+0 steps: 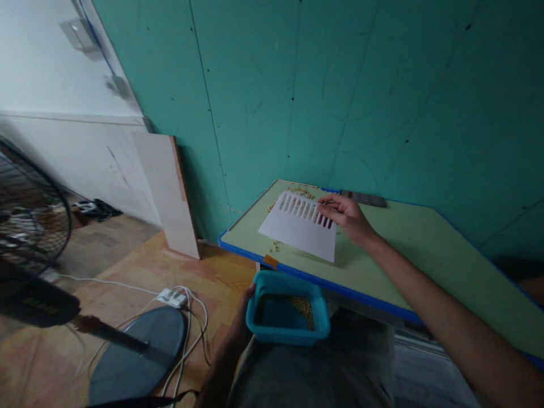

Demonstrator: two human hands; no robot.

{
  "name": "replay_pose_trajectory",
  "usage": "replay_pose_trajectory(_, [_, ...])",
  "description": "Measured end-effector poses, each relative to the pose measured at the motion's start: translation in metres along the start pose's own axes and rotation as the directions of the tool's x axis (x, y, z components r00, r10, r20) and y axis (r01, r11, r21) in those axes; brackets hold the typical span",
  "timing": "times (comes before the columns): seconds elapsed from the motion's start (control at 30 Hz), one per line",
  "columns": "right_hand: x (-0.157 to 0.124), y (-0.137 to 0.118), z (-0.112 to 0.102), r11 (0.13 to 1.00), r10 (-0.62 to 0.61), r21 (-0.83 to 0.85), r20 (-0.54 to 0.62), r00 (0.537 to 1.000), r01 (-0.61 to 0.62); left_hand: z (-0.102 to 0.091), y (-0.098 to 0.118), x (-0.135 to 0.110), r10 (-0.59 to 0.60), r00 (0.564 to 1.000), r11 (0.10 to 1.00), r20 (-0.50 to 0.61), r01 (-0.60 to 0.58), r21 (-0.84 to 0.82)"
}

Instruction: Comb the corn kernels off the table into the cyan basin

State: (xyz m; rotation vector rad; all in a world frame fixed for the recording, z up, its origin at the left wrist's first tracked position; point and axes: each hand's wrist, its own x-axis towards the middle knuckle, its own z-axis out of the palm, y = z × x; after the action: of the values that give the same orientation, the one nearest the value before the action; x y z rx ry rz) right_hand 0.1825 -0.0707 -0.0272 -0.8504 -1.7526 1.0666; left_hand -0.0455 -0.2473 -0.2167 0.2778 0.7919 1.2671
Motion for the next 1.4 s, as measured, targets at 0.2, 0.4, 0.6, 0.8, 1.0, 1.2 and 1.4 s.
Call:
replay_pose_trajectory(0.2, [0.015, 0.013, -0.026, 0.994, -0.095, -0.083, -0.304, 0.948, 0.073, 0.007, 0.003, -0.004, 0.02, 1.0, 1.0, -0.01, -0.02, -0.007])
replay_pose_trajectory(0.4, [0.014, 0.018, -0.032, 0.954, -0.191, -0.277, -0.278, 0.941, 0.112, 0.007, 0.002, -0.005, 0.033, 0.999, 0.999, 0.013, -0.033, -0.018])
replay_pose_trajectory(0.6, [0.007, 0.015, -0.004, 0.949, -0.211, -0.281, -0.219, 0.953, 0.146, 0.003, 0.001, -0.002, 0.018, 1.0, 1.0, 0.018, -0.018, -0.009])
replay_pose_trajectory(0.8, [0.003, 0.015, 0.007, 0.958, -0.182, -0.257, -0.191, 0.965, 0.13, 0.002, 0.0, 0.0, 0.023, 1.0, 1.0, 0.02, -0.023, -0.015])
replay_pose_trajectory(1.0, [0.0, 0.018, 0.011, 0.965, -0.142, -0.243, -0.153, 0.978, 0.102, 0.001, -0.001, 0.0, 0.017, 1.0, 1.0, 0.018, -0.016, -0.018])
replay_pose_trajectory(1.2, [-0.003, 0.017, 0.014, 0.967, -0.144, -0.227, -0.132, 0.981, 0.112, 0.001, -0.001, 0.002, 0.024, 1.0, 1.0, 0.016, -0.024, -0.012])
replay_pose_trajectory(1.4, [-0.003, 0.018, 0.014, 0.973, -0.141, -0.203, -0.128, 0.982, 0.113, 0.001, 0.0, 0.0, 0.037, 0.999, 0.999, 0.031, -0.037, -0.001])
